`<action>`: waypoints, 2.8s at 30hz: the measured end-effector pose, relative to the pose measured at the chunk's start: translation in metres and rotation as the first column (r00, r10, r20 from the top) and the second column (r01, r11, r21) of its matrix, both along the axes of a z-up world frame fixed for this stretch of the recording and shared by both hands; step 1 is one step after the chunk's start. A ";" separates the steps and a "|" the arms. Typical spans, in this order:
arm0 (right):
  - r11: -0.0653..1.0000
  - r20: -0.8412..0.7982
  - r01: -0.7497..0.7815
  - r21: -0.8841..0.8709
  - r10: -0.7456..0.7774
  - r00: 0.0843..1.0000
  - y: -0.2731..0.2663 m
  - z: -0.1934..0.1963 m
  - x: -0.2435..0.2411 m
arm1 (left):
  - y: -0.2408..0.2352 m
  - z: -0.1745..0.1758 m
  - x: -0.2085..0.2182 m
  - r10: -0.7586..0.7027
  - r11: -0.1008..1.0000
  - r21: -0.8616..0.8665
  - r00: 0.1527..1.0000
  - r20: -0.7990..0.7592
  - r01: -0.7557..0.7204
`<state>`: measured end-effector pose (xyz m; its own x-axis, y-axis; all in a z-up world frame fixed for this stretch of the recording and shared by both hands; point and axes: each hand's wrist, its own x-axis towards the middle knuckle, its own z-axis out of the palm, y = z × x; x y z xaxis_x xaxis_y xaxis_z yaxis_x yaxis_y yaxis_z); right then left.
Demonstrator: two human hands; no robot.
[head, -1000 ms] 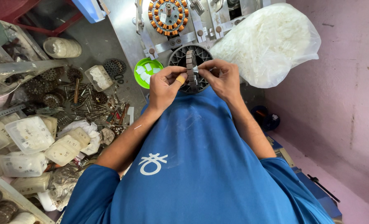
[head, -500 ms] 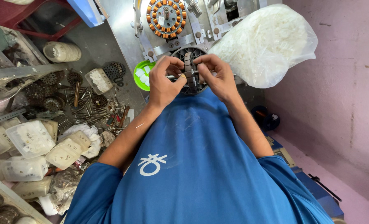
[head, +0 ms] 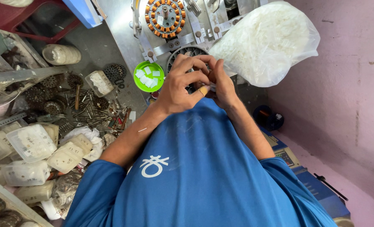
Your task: The person inserts small white insulating pieces into the slots of a metal motor stator by hand and then uses a press tool to secure a metal component onto the stator.
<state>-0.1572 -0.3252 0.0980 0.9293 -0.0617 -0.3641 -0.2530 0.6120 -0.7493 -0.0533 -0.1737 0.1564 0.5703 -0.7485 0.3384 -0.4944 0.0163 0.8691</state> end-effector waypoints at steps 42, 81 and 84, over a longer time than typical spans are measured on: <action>0.543 0.367 0.315 -0.779 -0.013 0.930 0.000 0.032 -0.002 | 0.007 -0.032 -0.011 0.017 0.998 -0.027 0.653 -0.757 -0.057; 0.476 0.215 0.194 -0.858 -0.010 0.977 -0.007 0.037 -0.001 | 0.009 -0.004 0.005 0.198 0.980 0.037 0.970 -0.138 -0.195; 0.470 0.260 0.230 -0.852 -0.001 0.966 -0.007 0.038 -0.001 | 0.011 -0.005 0.006 0.169 0.986 0.020 0.979 -0.118 -0.168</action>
